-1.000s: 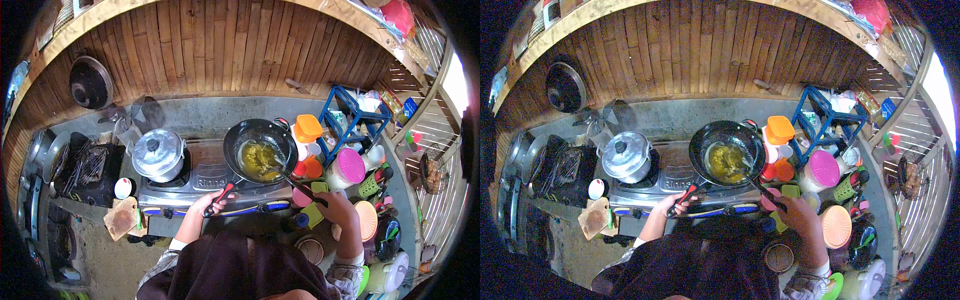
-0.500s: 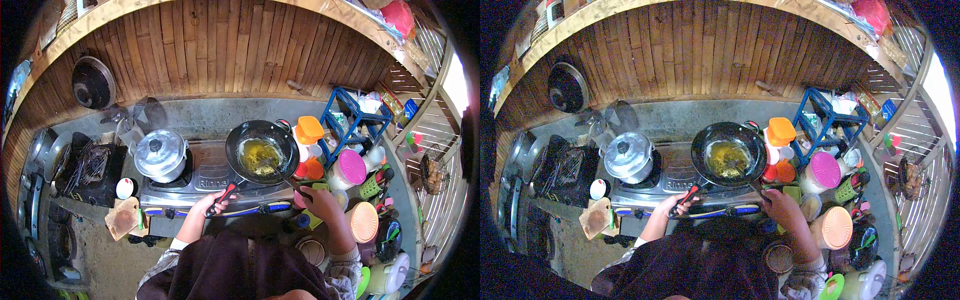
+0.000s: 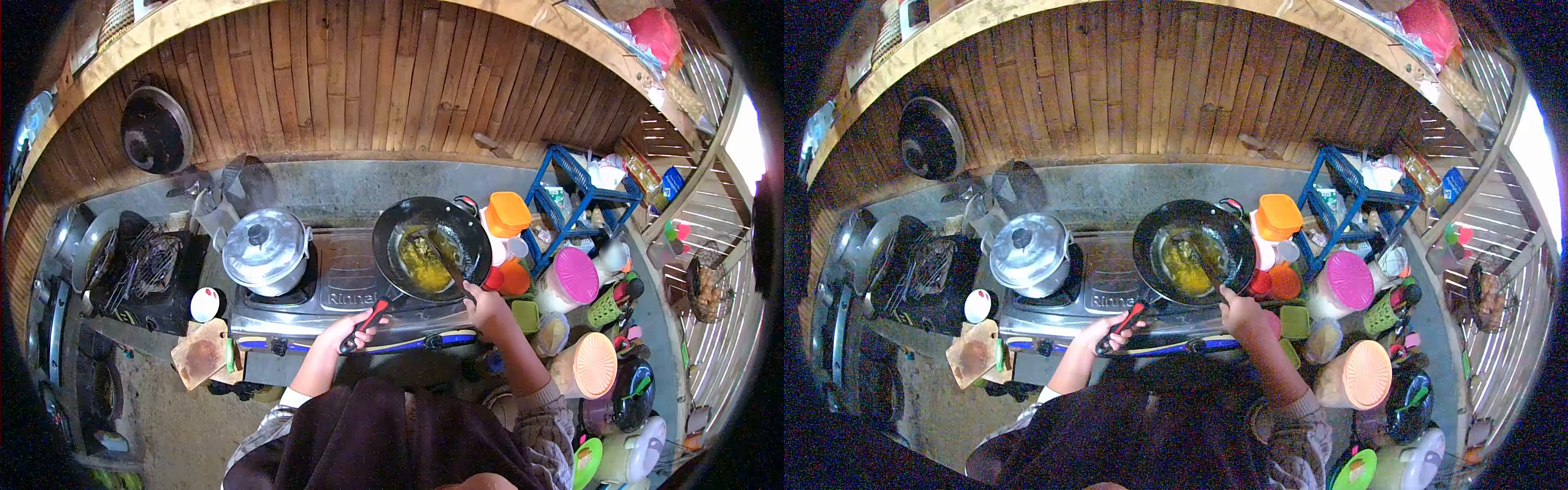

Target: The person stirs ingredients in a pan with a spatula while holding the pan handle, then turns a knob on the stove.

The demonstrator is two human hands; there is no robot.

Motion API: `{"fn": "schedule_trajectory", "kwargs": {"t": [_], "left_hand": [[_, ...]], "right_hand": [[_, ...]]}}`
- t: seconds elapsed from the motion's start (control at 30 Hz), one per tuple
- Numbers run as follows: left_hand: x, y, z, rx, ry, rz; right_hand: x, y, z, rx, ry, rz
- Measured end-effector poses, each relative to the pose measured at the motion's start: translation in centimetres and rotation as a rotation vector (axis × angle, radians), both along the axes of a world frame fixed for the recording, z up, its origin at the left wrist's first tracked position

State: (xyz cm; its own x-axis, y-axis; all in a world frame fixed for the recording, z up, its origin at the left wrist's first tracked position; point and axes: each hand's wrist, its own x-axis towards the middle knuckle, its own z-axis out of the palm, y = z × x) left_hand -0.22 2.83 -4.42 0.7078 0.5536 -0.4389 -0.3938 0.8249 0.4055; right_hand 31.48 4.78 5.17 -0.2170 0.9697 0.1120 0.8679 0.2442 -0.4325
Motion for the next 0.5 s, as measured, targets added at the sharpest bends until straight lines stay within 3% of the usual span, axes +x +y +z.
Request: {"fn": "schedule_trajectory", "kwargs": {"t": [0.17, 0.33, 0.5], "left_hand": [[0.0, 0.0, -0.1, -0.013, -0.007, 0.007], [0.1, 0.0, -0.1, 0.023, -0.014, -0.01], [0.3, -0.3, 0.6, 0.054, 0.061, -0.003]], "right_hand": [[1.8, -0.7, -1.2, 0.002, -0.056, -0.044], [1.9, -4.1, 4.9, -0.129, -0.013, -0.011], [3.3, -6.7, 7.2, -0.103, -0.085, -0.006]]}}
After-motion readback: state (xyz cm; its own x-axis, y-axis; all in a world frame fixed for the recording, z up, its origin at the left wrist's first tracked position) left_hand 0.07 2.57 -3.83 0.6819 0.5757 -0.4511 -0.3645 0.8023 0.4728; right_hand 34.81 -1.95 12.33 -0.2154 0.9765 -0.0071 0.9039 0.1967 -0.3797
